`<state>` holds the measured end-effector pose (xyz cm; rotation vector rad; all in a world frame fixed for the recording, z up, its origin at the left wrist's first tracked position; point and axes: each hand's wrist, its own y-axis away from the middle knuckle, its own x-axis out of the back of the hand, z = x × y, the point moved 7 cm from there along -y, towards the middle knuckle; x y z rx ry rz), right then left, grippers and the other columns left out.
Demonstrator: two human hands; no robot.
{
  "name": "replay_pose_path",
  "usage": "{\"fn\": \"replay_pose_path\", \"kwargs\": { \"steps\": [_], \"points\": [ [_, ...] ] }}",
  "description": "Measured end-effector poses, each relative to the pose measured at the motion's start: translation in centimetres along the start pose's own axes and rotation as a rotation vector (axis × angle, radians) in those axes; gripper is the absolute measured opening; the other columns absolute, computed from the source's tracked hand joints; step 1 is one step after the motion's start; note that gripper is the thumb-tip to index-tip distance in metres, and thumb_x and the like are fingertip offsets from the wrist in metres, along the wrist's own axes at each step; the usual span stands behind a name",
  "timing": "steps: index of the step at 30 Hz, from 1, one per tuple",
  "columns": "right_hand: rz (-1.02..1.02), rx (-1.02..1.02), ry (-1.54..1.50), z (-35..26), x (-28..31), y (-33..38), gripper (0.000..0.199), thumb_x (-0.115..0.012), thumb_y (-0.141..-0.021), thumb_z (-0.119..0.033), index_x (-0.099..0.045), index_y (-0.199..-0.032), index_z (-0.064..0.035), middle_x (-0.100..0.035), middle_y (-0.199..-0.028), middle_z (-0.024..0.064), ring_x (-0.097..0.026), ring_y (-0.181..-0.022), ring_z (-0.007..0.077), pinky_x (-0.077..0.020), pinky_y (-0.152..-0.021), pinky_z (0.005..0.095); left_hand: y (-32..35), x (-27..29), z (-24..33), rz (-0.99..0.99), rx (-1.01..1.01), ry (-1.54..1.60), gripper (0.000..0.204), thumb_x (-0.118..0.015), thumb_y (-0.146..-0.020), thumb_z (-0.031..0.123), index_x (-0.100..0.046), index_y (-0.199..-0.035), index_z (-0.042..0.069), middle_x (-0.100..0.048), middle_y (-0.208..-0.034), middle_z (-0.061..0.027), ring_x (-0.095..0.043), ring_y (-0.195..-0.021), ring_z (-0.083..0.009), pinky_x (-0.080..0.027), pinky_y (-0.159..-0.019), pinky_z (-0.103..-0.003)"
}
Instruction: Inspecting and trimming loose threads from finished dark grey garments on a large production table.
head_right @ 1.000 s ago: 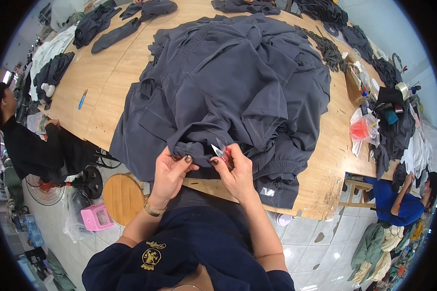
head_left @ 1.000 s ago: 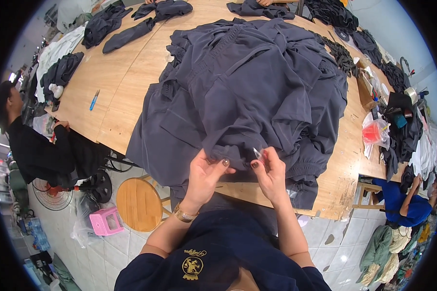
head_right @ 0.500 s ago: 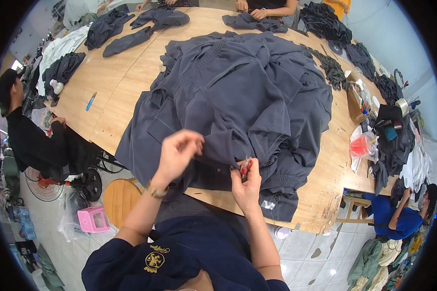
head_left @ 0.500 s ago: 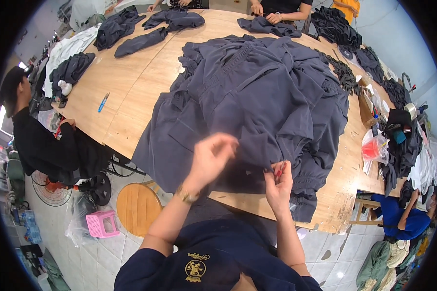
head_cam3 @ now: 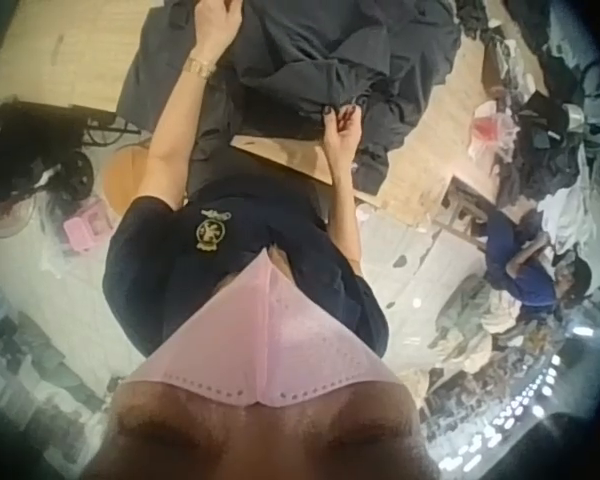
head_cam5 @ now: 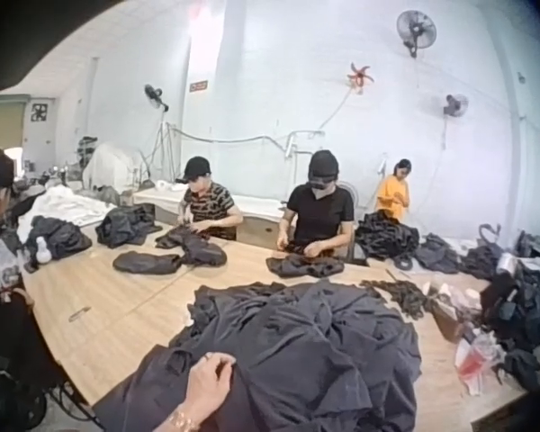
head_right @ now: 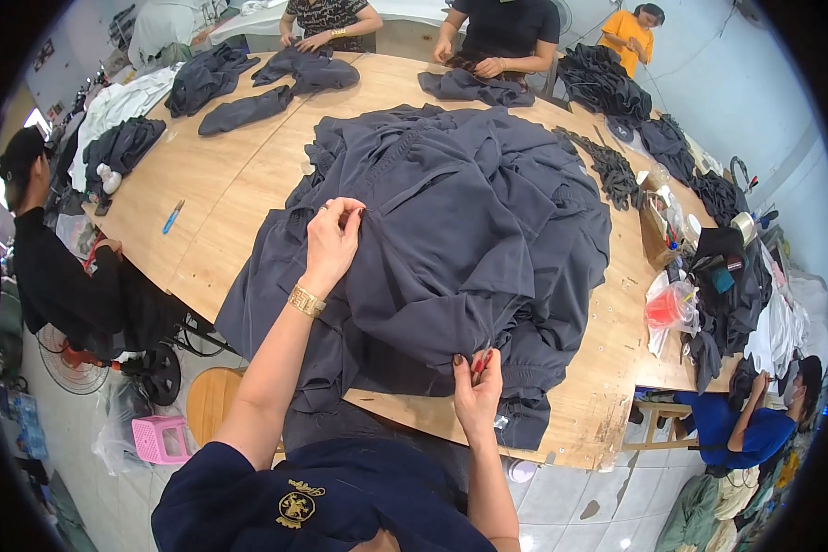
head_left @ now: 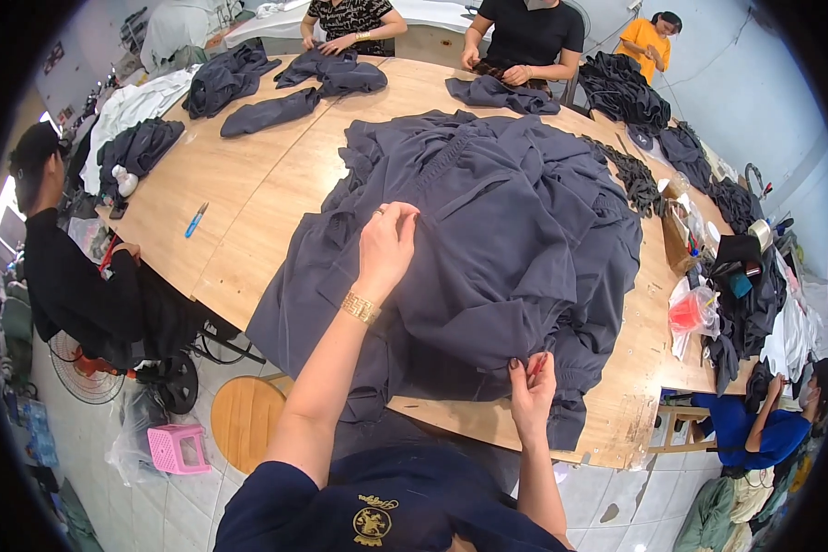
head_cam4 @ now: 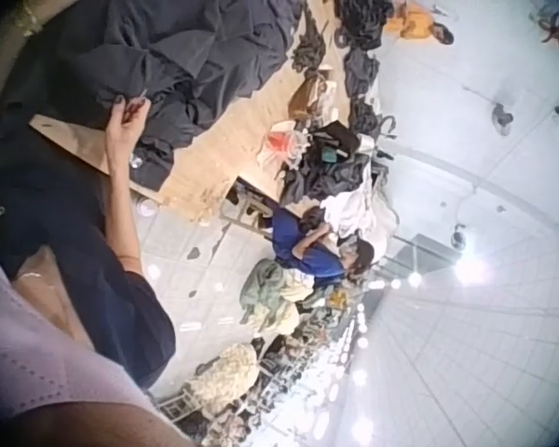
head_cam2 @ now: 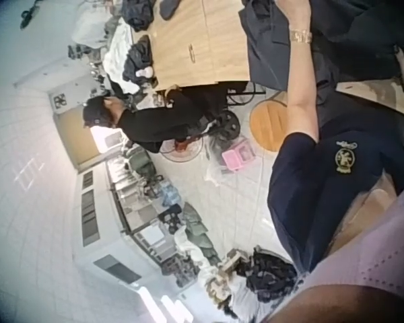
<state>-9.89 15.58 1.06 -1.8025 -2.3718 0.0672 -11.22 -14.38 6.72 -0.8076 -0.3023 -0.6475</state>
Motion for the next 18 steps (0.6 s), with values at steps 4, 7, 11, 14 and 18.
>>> {"fn": "replay_pose_path", "kwargs": {
  "steps": [4, 7, 11, 14, 18],
  "points": [
    [0.072, -0.060, -0.230, -0.4, 2.2, -0.2, 0.027, -0.059, -0.086, -0.002, -0.034, -0.080, -0.0110, -0.030, -0.073, -0.0062, -0.027, -0.062, 0.0005, -0.0214, -0.052, 0.0157, 0.6, 1.0, 1.4, -0.026, -0.038, 0.118, 0.005, -0.053, -0.085, 0.002, -0.052, -0.091, 0.001, -0.059, -0.085, -0.0148, -0.059, -0.077, -0.0329, -0.048, -0.065, -0.039],
    [0.262, 0.066, -0.354, -2.9, 6.4, -0.8, 0.026, -0.057, -0.084, 0.004, -0.037, -0.085, -0.0125, -0.033, -0.077, -0.0057, -0.032, -0.067, 0.0019, -0.0263, -0.059, 0.0172, 1.5, 2.3, 4.0, -0.047, -0.139, 0.108, 0.007, -0.050, -0.086, 0.000, -0.048, -0.093, 0.000, -0.058, -0.086, -0.0160, -0.059, -0.078, -0.0343, -0.047, -0.066, -0.039],
    [0.369, 0.302, -0.185, -8.0, 11.0, -3.4, 0.018, -0.054, -0.088, 0.002, -0.039, -0.086, -0.0090, -0.038, -0.079, -0.0030, -0.037, -0.071, 0.0051, -0.0323, -0.066, 0.0184, 3.1, 3.0, 5.6, -0.109, -0.122, 0.121, 0.008, -0.050, -0.087, -0.001, -0.047, -0.094, 0.000, -0.059, -0.085, -0.0171, -0.059, -0.077, -0.0351, -0.047, -0.065, -0.039],
    [0.436, 0.127, 0.503, -7.9, 11.3, -6.3, 0.015, -0.055, -0.091, -0.012, -0.045, -0.092, -0.0014, -0.049, -0.085, 0.0044, -0.043, -0.075, 0.0100, -0.0378, -0.066, 0.0245, 4.6, 2.1, 5.3, -0.171, -0.022, 0.174, 0.007, -0.049, -0.088, -0.001, -0.047, -0.094, 0.001, -0.059, -0.084, -0.0174, -0.059, -0.076, -0.0350, -0.047, -0.064, -0.039],
    [0.263, 0.284, 0.658, -10.9, 4.5, -6.3, 0.030, -0.056, -0.090, -0.028, -0.044, -0.089, 0.0001, -0.052, -0.072, 0.0166, -0.050, -0.063, 0.0305, -0.0401, -0.059, 0.0402, 6.2, 1.1, 4.4, -0.161, 0.100, 0.282, 0.008, -0.049, -0.088, -0.001, -0.048, -0.096, 0.001, -0.059, -0.083, -0.0170, -0.061, -0.075, -0.0331, -0.047, -0.063, -0.038]
  ]
}}
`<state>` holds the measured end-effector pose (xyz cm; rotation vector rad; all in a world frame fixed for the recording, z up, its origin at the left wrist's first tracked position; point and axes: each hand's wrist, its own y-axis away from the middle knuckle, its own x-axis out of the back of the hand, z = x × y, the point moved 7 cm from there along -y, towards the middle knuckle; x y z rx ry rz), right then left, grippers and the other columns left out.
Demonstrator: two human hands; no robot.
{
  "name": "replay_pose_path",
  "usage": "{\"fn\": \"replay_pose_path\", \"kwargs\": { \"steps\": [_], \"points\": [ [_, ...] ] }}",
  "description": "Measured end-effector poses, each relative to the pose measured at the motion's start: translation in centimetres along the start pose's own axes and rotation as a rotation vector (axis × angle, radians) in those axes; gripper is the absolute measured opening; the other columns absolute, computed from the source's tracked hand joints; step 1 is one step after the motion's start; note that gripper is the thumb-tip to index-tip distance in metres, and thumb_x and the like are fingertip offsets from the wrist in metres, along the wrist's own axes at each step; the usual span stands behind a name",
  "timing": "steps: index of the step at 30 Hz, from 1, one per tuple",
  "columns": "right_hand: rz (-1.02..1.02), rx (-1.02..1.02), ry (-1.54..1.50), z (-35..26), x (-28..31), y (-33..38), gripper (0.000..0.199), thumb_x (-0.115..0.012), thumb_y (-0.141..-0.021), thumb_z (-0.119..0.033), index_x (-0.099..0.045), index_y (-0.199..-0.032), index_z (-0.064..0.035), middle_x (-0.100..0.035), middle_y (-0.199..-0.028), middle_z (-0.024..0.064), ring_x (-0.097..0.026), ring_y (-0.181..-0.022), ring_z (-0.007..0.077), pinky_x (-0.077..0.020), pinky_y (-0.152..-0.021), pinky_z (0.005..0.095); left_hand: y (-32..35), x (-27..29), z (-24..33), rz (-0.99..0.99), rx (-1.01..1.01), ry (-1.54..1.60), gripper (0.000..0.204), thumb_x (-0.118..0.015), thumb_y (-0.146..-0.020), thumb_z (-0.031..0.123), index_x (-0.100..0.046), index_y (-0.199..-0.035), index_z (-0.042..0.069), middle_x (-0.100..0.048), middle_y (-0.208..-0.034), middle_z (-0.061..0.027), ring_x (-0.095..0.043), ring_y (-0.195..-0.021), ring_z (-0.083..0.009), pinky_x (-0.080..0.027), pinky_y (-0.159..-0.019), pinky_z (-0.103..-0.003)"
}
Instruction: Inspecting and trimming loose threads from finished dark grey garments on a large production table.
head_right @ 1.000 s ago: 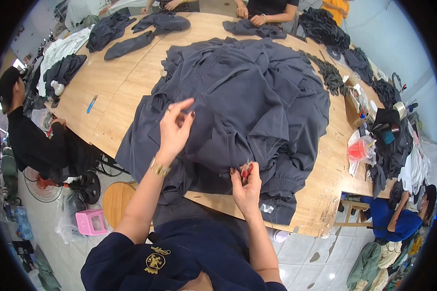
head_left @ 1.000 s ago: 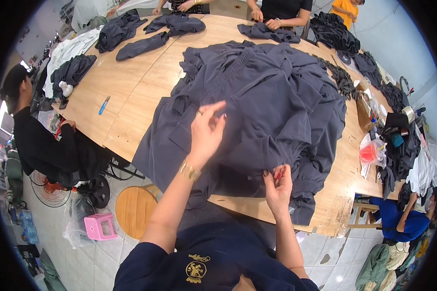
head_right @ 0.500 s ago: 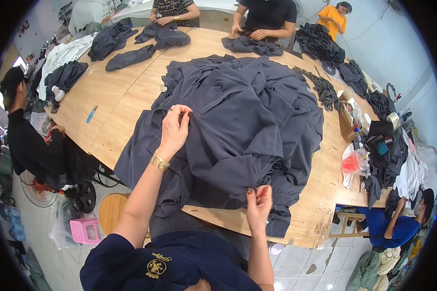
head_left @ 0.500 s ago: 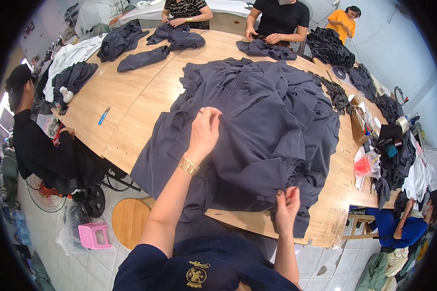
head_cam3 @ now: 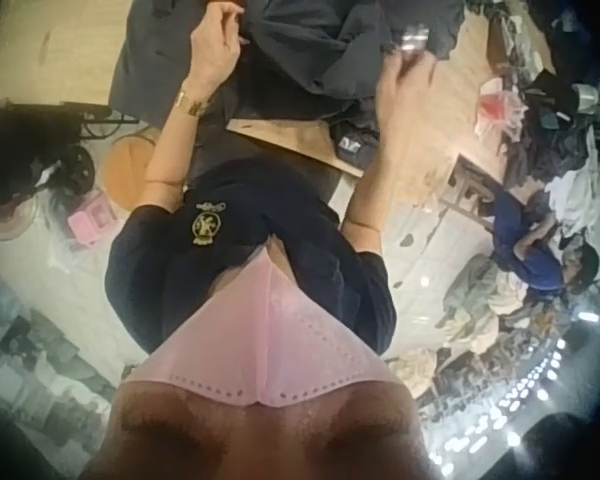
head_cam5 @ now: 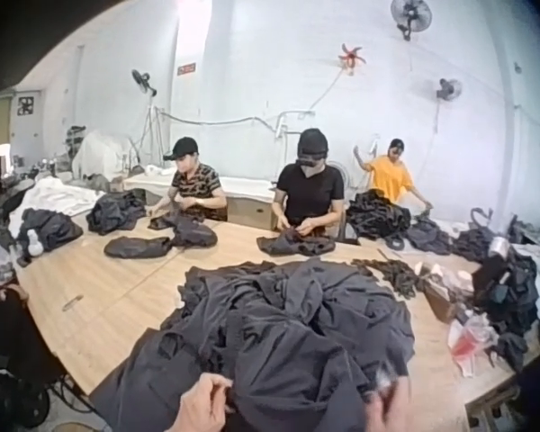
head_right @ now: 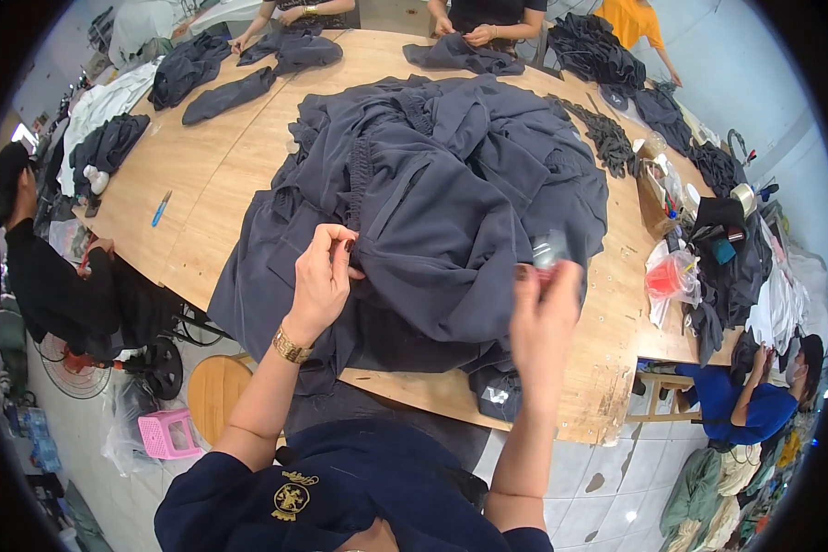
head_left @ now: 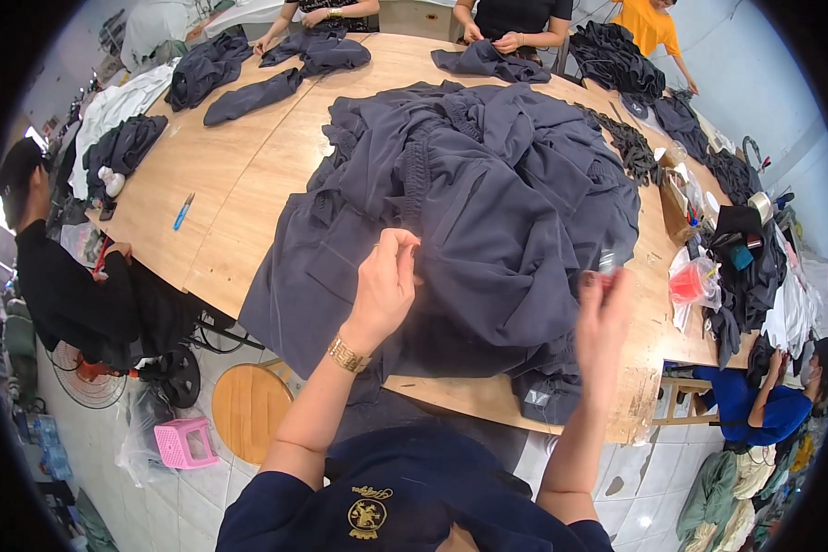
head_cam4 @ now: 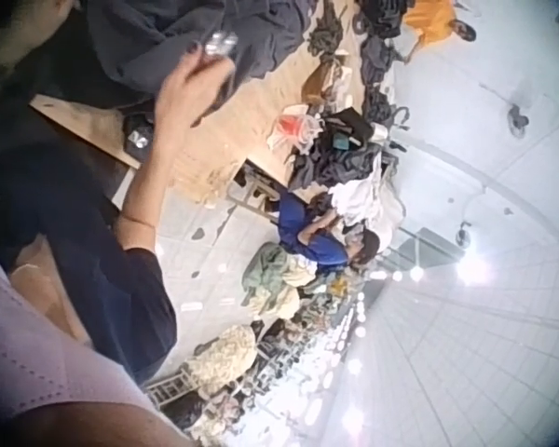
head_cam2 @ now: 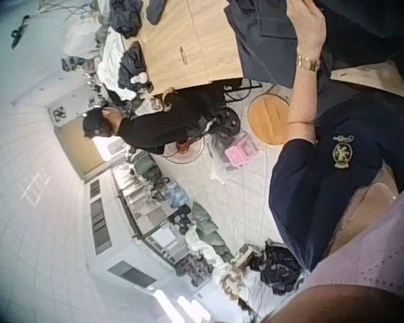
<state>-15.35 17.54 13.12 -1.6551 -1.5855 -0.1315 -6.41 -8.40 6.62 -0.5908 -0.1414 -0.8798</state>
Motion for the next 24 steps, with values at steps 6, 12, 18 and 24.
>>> {"fn": "replay_pose_path", "kwargs": {
  "steps": [6, 12, 18, 24],
  "points": [
    [-0.438, 0.386, 0.069, -6.9, -8.8, 2.7, 0.028, -0.060, -0.085, -0.032, -0.049, -0.081, -0.0073, -0.057, -0.055, 0.0120, -0.060, -0.051, 0.0311, -0.0447, -0.046, 0.0388, 0.8, 0.1, -0.5, 0.073, -0.017, 0.082, 0.009, -0.050, -0.088, 0.000, -0.050, -0.097, 0.001, -0.059, -0.087, -0.0156, -0.061, -0.075, -0.0307, -0.049, -0.063, -0.036],
    [-0.527, 0.412, 0.246, -7.9, -10.8, 3.3, 0.027, -0.056, -0.087, -0.032, -0.051, -0.080, -0.0068, -0.060, -0.058, 0.0127, -0.060, -0.053, 0.0321, -0.0457, -0.047, 0.0396, 1.0, 0.5, 0.8, 0.092, -0.101, 0.016, 0.008, -0.051, -0.087, -0.001, -0.050, -0.095, -0.001, -0.057, -0.089, -0.0158, -0.058, -0.075, -0.0308, -0.048, -0.063, -0.036],
    [-0.484, 0.494, 0.321, -8.9, -11.0, 3.5, 0.029, -0.055, -0.087, -0.035, -0.050, -0.079, -0.0077, -0.059, -0.053, 0.0100, -0.060, -0.046, 0.0270, -0.0448, -0.041, 0.0360, 1.1, 0.7, 1.5, 0.111, -0.195, -0.067, 0.011, -0.052, -0.084, -0.004, -0.049, -0.094, -0.002, -0.053, -0.090, -0.0165, -0.055, -0.081, -0.0333, -0.046, -0.070, -0.038],
    [-0.480, 0.467, 0.359, -8.7, -11.3, 3.3, 0.029, -0.055, -0.087, -0.034, -0.050, -0.079, -0.0074, -0.059, -0.052, 0.0101, -0.060, -0.046, 0.0276, -0.0453, -0.042, 0.0371, 1.3, 0.5, 1.8, 0.124, -0.270, -0.096, 0.010, -0.052, -0.084, -0.004, -0.050, -0.093, -0.002, -0.052, -0.092, -0.0167, -0.053, -0.084, -0.0334, -0.045, -0.072, -0.038]
  ]
}}
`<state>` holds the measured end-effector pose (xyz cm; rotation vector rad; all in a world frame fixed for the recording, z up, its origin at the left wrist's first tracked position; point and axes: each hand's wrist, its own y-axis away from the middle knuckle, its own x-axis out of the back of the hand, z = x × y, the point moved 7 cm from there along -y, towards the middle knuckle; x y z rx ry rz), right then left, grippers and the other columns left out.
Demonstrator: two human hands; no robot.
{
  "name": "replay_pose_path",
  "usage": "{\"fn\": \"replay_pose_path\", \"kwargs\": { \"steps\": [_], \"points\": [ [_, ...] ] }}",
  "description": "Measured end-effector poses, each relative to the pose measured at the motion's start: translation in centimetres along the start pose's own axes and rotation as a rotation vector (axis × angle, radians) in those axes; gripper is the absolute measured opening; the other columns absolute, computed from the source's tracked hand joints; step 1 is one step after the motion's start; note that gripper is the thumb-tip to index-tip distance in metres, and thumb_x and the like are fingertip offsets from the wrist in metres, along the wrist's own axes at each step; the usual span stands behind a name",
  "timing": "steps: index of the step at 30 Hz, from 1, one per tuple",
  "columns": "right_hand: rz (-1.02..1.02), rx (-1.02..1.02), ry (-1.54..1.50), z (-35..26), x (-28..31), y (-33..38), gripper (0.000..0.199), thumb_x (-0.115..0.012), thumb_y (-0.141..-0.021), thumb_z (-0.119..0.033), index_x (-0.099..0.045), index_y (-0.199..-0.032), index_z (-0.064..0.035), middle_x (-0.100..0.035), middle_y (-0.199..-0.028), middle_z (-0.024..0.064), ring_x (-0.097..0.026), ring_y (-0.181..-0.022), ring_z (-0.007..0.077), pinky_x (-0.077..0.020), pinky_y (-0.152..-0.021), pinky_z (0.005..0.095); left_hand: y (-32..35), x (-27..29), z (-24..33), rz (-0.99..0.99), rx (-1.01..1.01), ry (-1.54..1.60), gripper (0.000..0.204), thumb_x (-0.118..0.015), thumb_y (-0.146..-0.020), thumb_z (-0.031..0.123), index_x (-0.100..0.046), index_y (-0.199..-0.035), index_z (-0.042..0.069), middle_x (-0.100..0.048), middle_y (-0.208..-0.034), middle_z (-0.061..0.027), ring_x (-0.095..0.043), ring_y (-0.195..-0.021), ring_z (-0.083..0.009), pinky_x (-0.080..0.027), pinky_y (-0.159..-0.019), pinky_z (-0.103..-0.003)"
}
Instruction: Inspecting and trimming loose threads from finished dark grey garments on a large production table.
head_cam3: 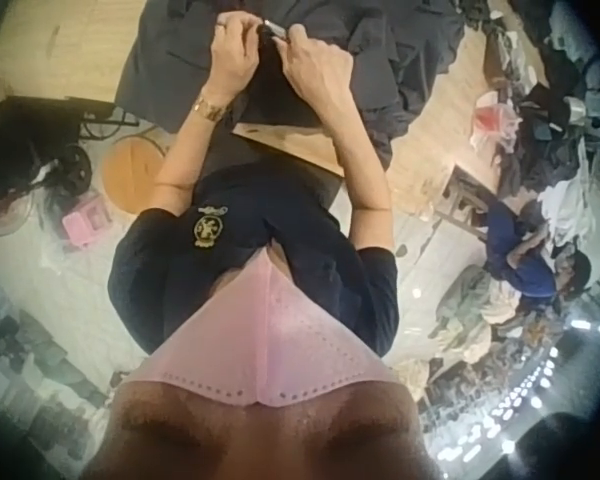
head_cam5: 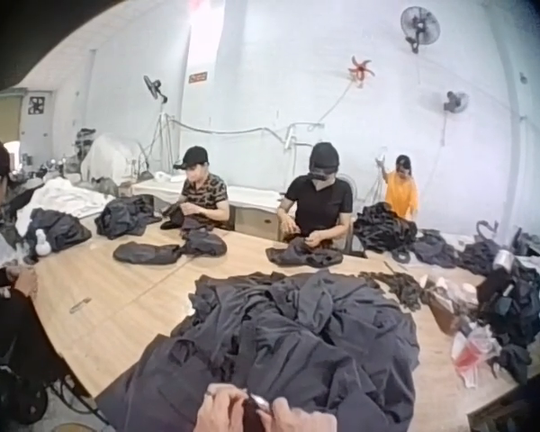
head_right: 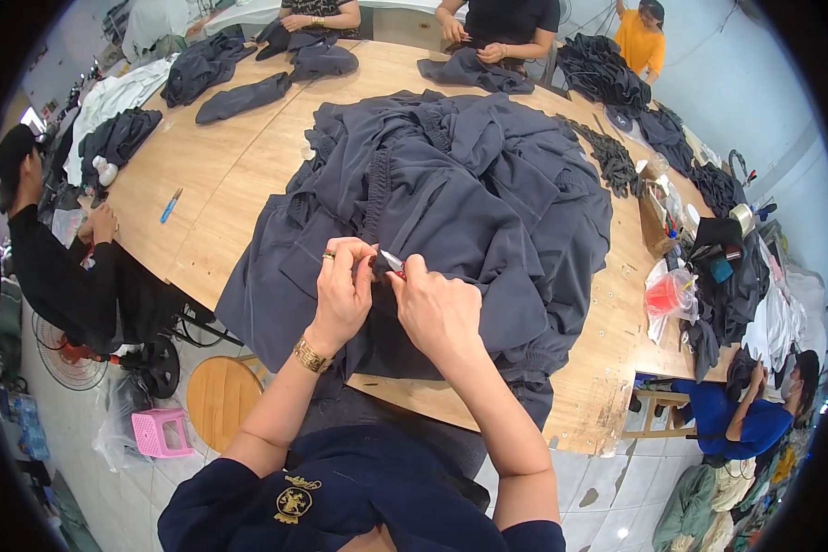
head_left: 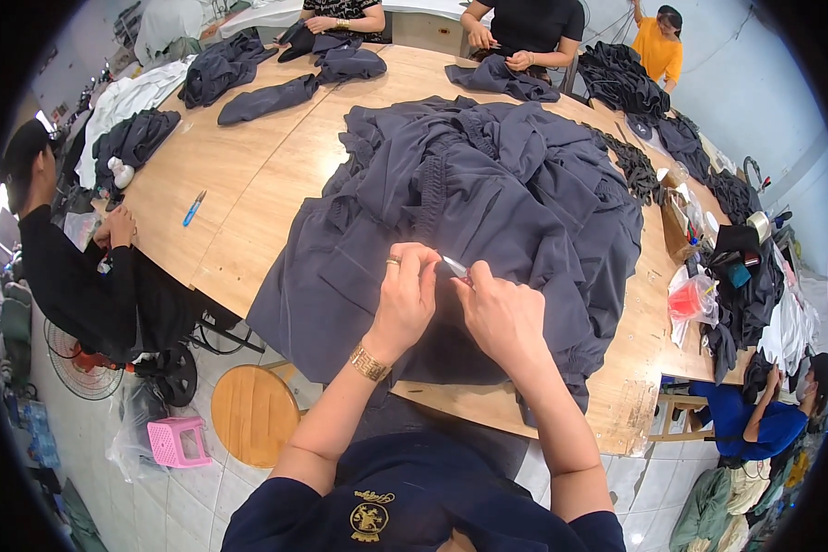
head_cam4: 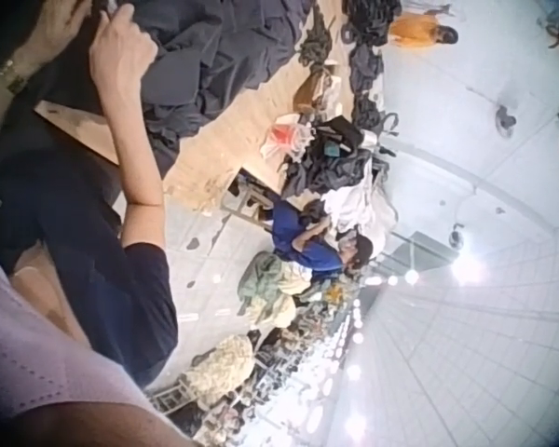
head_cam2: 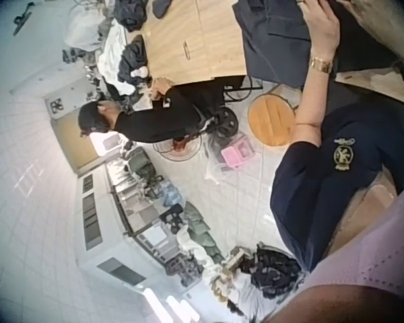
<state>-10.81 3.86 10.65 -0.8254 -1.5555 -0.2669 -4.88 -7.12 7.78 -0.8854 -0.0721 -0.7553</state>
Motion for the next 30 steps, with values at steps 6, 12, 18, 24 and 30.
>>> {"fn": "replay_pose_path", "kwargs": {
  "steps": [6, 12, 18, 24, 30],
  "points": [
    [0.298, -0.195, -0.109, 6.3, 1.6, 3.4, 0.032, -0.065, -0.081, -0.031, -0.049, -0.088, -0.0042, -0.057, -0.079, 0.0147, -0.057, -0.075, 0.0320, -0.0448, -0.065, 0.0396, 1.4, 1.7, -5.5, 0.189, 0.265, 0.003, 0.018, -0.051, -0.090, 0.007, -0.051, -0.106, 0.000, -0.052, -0.102, -0.0146, -0.056, -0.088, -0.0258, -0.049, -0.074, -0.033],
    [0.397, -0.526, -0.333, 14.2, -1.5, 10.0, 0.037, -0.071, -0.077, -0.023, -0.045, -0.088, 0.0012, -0.049, -0.078, 0.0131, -0.047, -0.070, 0.0304, -0.0401, -0.066, 0.0343, 4.7, -2.2, -10.3, -0.099, 0.744, 0.432, 0.033, -0.062, -0.088, 0.020, -0.052, -0.110, -0.001, -0.063, -0.095, -0.0083, -0.057, -0.080, -0.0126, -0.046, -0.072, -0.025],
    [0.526, -0.561, -1.252, 15.8, 2.5, 12.1, 0.024, -0.060, -0.081, 0.002, -0.040, -0.082, -0.0107, -0.038, -0.072, -0.0024, -0.041, -0.066, 0.0054, -0.0358, -0.059, 0.0197, 0.5, 4.0, -4.2, 0.045, 0.520, 0.583, 0.009, -0.062, -0.086, 0.008, -0.054, -0.083, 0.007, -0.049, -0.074, 0.0065, -0.044, -0.071, -0.0006, -0.037, -0.064, -0.017],
    [0.819, -0.067, -1.430, 13.7, 13.8, 10.6, 0.022, -0.053, -0.083, 0.003, -0.036, -0.083, -0.0117, -0.043, -0.075, 0.0011, -0.047, -0.068, 0.0089, -0.0395, -0.061, 0.0204, -3.8, 13.1, 4.1, 0.421, 0.248, 0.704, 0.018, -0.051, -0.094, 0.011, -0.052, -0.108, -0.001, -0.059, -0.098, -0.0040, -0.055, -0.087, -0.0077, -0.043, -0.079, -0.022],
    [0.758, -0.359, -1.218, 16.1, 7.9, 2.9, 0.022, -0.058, -0.087, -0.002, -0.039, -0.083, -0.0108, -0.041, -0.078, -0.0034, -0.041, -0.076, 0.0060, -0.0362, -0.074, 0.0192, -5.4, 9.0, -3.4, 0.419, 0.528, 0.648, 0.022, -0.053, -0.093, 0.017, -0.058, -0.111, 0.005, -0.055, -0.084, 0.0049, -0.047, -0.068, -0.0011, -0.039, -0.063, -0.016]
  ]
}}
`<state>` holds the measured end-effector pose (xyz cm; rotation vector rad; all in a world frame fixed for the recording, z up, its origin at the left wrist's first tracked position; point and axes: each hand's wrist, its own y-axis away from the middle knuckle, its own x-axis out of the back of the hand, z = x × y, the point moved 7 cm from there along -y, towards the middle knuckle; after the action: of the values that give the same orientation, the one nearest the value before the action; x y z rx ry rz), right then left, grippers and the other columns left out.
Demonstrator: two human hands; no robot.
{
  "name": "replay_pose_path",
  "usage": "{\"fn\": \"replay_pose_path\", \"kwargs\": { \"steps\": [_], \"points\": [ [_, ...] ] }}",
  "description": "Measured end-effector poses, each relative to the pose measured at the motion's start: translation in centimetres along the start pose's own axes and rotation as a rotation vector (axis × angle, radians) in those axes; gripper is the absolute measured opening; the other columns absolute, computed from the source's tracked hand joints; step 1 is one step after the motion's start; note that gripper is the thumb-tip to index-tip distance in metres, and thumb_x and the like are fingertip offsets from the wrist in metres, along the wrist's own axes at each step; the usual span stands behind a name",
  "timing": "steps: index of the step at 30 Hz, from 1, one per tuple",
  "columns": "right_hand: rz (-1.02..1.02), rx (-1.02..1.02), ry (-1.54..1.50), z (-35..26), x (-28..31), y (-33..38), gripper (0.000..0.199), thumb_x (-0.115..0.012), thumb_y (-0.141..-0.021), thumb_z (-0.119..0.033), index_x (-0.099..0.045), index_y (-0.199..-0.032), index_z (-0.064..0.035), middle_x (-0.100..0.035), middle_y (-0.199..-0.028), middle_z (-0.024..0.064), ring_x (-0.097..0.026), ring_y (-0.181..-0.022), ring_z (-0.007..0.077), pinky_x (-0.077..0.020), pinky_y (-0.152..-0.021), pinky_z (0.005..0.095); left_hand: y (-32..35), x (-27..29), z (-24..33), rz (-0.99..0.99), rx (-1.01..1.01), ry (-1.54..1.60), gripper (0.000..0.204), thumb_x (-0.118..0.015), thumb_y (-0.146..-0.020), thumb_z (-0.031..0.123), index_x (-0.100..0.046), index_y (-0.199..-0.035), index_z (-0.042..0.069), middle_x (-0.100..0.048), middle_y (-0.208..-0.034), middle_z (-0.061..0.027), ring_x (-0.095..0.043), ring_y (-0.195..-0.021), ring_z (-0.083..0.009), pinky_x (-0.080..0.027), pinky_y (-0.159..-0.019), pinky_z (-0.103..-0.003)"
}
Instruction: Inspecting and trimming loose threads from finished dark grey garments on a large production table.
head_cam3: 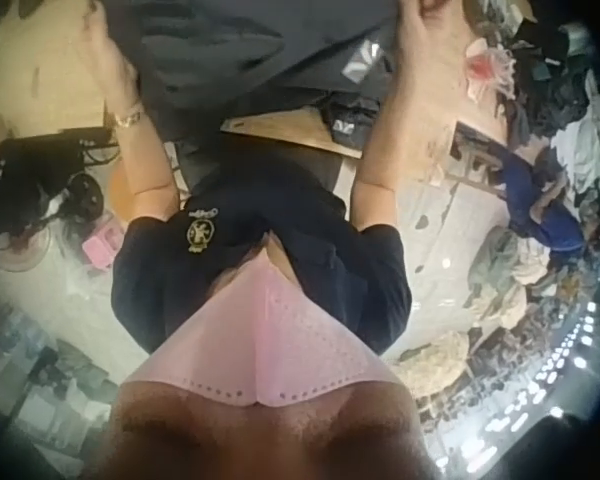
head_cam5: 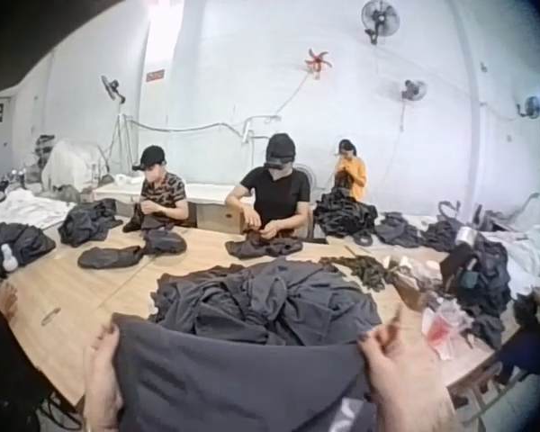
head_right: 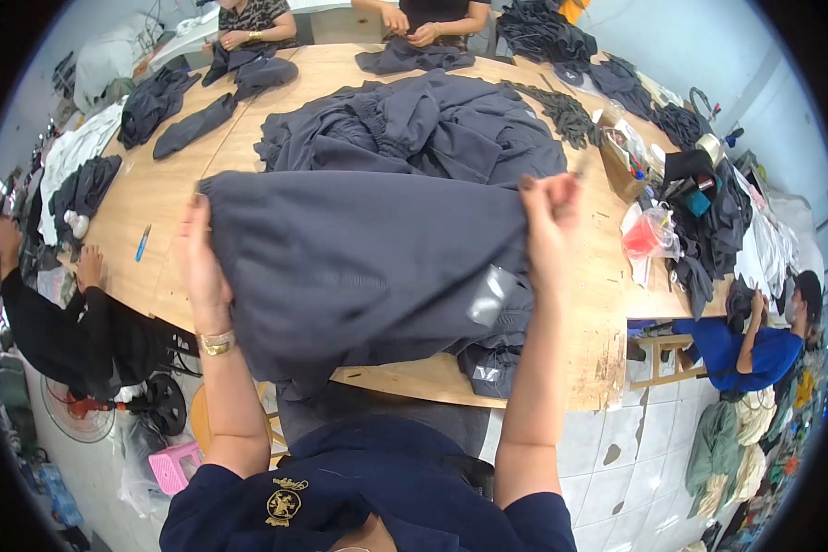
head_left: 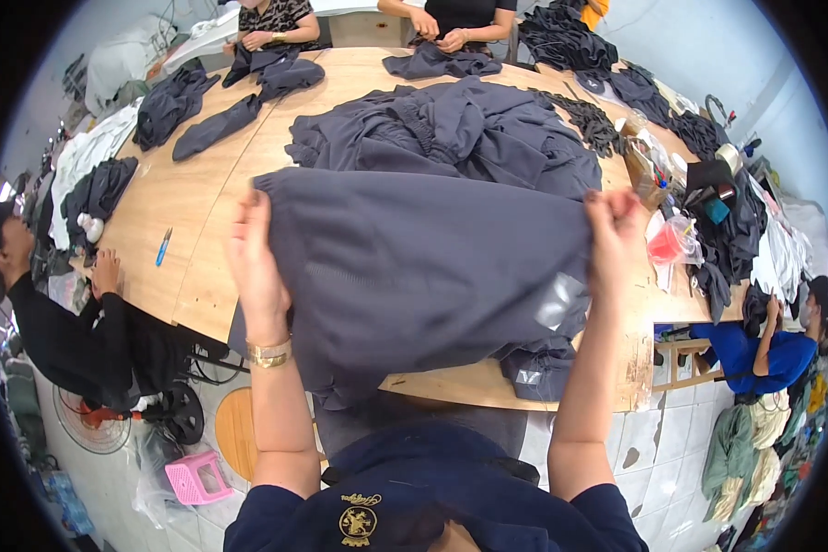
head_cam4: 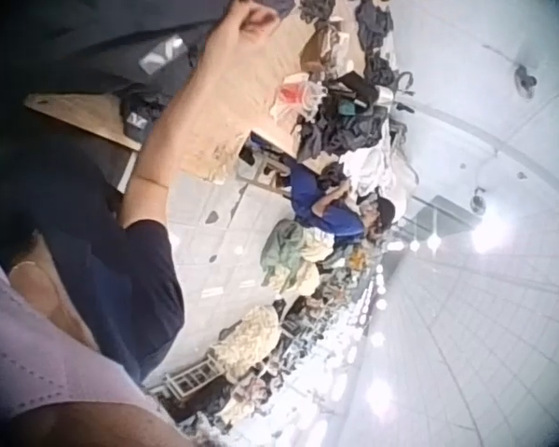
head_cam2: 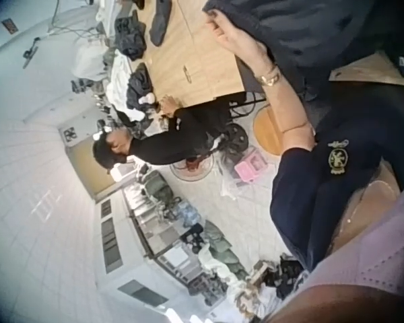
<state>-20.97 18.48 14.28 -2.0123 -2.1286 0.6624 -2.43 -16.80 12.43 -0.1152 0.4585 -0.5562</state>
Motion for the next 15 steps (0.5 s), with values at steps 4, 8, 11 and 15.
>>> {"fn": "replay_pose_path", "kwargs": {
  "steps": [4, 8, 11, 15],
  "points": [
    [-0.100, -0.202, 0.269, 10.7, 1.6, -0.4, 0.015, -0.059, -0.088, -0.012, -0.047, -0.088, -0.0031, -0.055, -0.078, 0.0003, -0.051, -0.069, 0.0061, -0.0420, -0.059, 0.0199, 1.6, 0.7, -10.9, -0.372, 0.500, -0.131, 0.063, -0.060, -0.089, 0.024, -0.029, -0.141, 0.007, -0.048, -0.080, 0.0079, -0.038, -0.060, 0.0000, -0.033, -0.050, -0.015],
    [-0.064, -0.242, 0.408, 12.6, 3.2, 3.1, 0.013, -0.056, -0.089, -0.007, -0.044, -0.093, -0.0026, -0.055, -0.084, 0.0037, -0.058, -0.075, 0.0107, -0.0476, -0.068, 0.0219, 4.3, 3.6, -14.4, -0.325, 0.546, -0.351, 0.062, -0.062, -0.088, 0.024, -0.031, -0.139, 0.008, -0.055, -0.099, -0.0019, -0.055, -0.092, -0.0100, -0.045, -0.073, -0.026],
    [0.043, -0.182, 0.285, 12.4, 4.8, 5.6, 0.015, -0.057, -0.086, -0.003, -0.043, -0.092, -0.0017, -0.054, -0.080, 0.0026, -0.053, -0.070, 0.0078, -0.0445, -0.065, 0.0210, 4.6, 4.4, -14.6, -0.350, 0.565, -0.317, 0.058, -0.063, -0.087, 0.022, -0.034, -0.136, 0.007, -0.055, -0.101, -0.0023, -0.054, -0.093, -0.0110, -0.045, -0.076, -0.026],
    [0.094, -0.161, 0.317, 12.1, 5.8, 7.9, 0.014, -0.056, -0.086, -0.001, -0.042, -0.088, -0.0016, -0.054, -0.077, 0.0024, -0.051, -0.068, 0.0065, -0.0425, -0.061, 0.0210, 4.4, 4.3, -14.6, -0.310, 0.537, -0.326, 0.051, -0.064, -0.086, 0.020, -0.041, -0.129, 0.005, -0.058, -0.106, -0.0065, -0.055, -0.092, -0.0127, -0.046, -0.079, -0.027]
  ]
}}
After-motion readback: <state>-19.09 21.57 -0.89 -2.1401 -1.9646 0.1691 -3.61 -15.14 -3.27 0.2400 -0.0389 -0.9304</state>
